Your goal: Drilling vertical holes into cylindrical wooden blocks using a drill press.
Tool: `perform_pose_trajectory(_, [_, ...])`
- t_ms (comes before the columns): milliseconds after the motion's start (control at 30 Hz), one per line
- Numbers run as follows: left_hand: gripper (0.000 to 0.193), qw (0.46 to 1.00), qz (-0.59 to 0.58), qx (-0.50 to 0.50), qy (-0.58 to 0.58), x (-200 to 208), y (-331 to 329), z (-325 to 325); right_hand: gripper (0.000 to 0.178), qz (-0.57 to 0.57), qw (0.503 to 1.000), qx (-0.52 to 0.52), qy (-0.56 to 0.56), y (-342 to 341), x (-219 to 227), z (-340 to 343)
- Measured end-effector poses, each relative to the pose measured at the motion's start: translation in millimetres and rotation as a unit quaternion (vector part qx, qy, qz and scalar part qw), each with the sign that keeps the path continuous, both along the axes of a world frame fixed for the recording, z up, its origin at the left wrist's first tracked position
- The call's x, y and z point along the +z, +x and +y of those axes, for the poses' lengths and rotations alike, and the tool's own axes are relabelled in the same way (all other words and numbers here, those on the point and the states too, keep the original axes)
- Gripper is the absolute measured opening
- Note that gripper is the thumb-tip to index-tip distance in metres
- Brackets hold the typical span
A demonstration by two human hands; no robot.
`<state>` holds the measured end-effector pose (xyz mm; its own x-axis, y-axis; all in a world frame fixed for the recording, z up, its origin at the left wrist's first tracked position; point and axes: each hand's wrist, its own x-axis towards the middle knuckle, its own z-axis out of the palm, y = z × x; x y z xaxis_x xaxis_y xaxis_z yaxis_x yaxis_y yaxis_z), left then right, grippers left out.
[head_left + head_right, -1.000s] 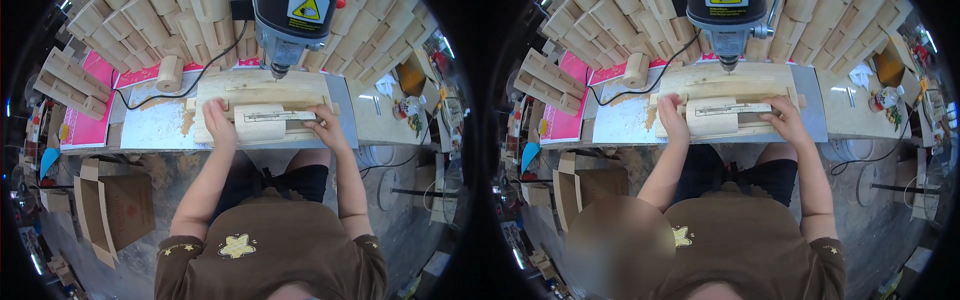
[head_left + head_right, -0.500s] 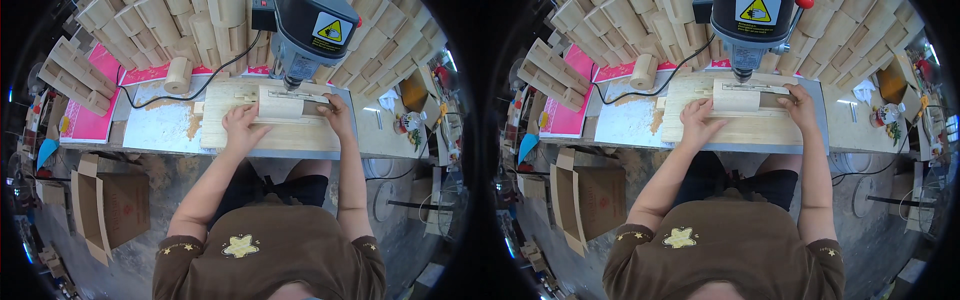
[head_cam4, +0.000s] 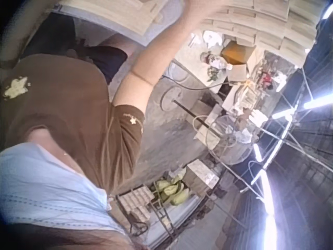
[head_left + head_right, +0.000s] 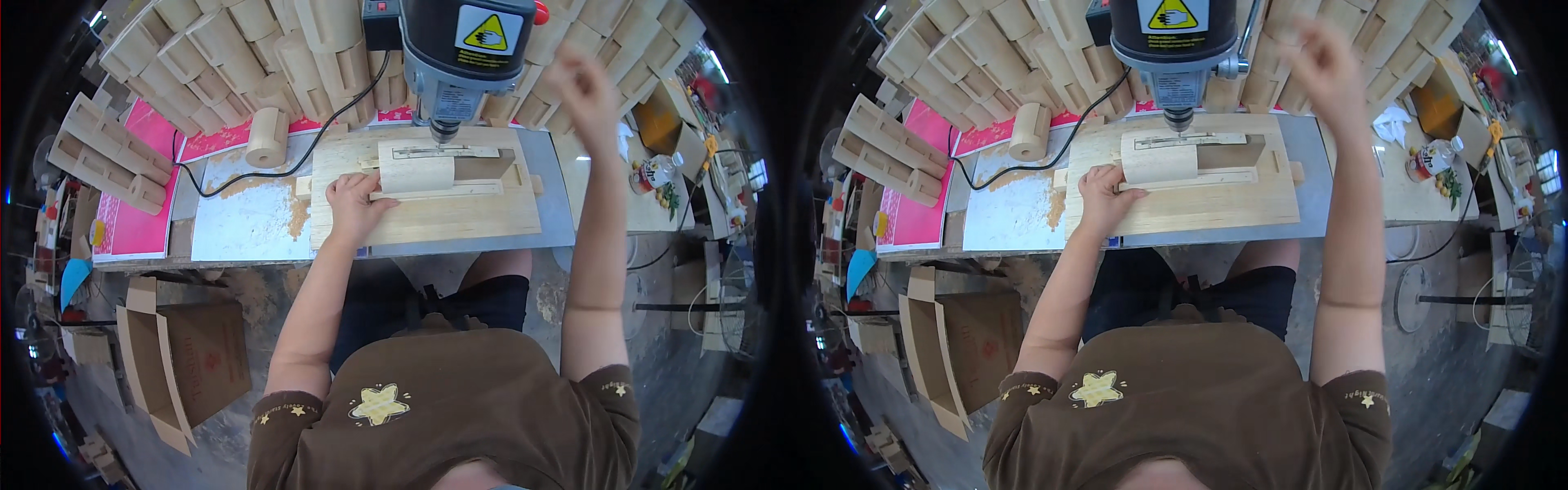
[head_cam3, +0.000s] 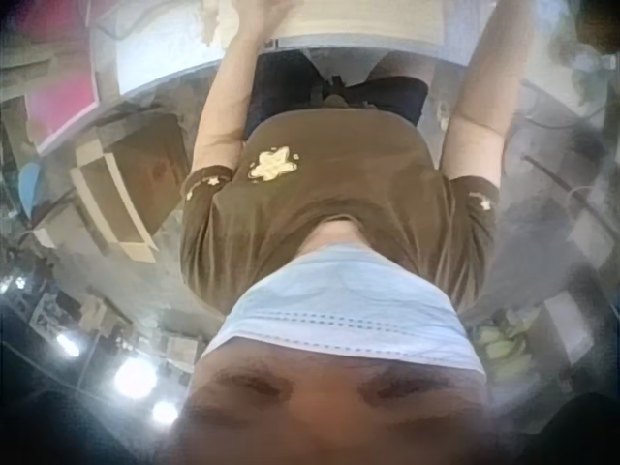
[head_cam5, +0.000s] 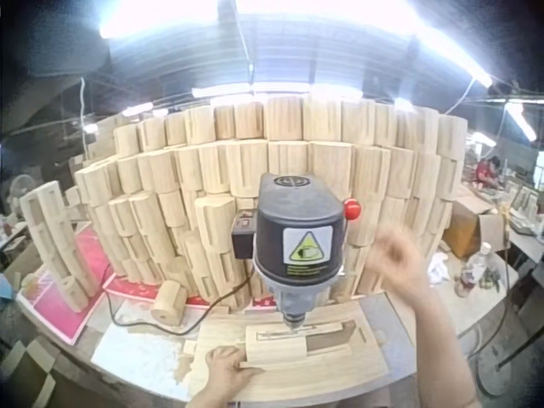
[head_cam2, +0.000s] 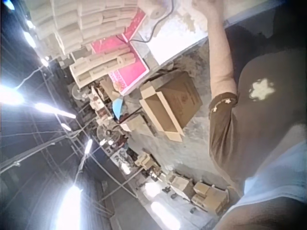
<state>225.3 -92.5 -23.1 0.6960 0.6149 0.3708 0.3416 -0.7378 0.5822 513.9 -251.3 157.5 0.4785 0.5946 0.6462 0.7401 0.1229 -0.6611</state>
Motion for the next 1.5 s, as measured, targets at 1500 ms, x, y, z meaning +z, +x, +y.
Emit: perform_pose_trajectory(1500, [0.05,1.0,0.012,-0.011,-0.005,-2.1,40.5,-25.2,0.039,-0.214,0.932,-0.249,-0.152,-21.2,73.8,71.5])
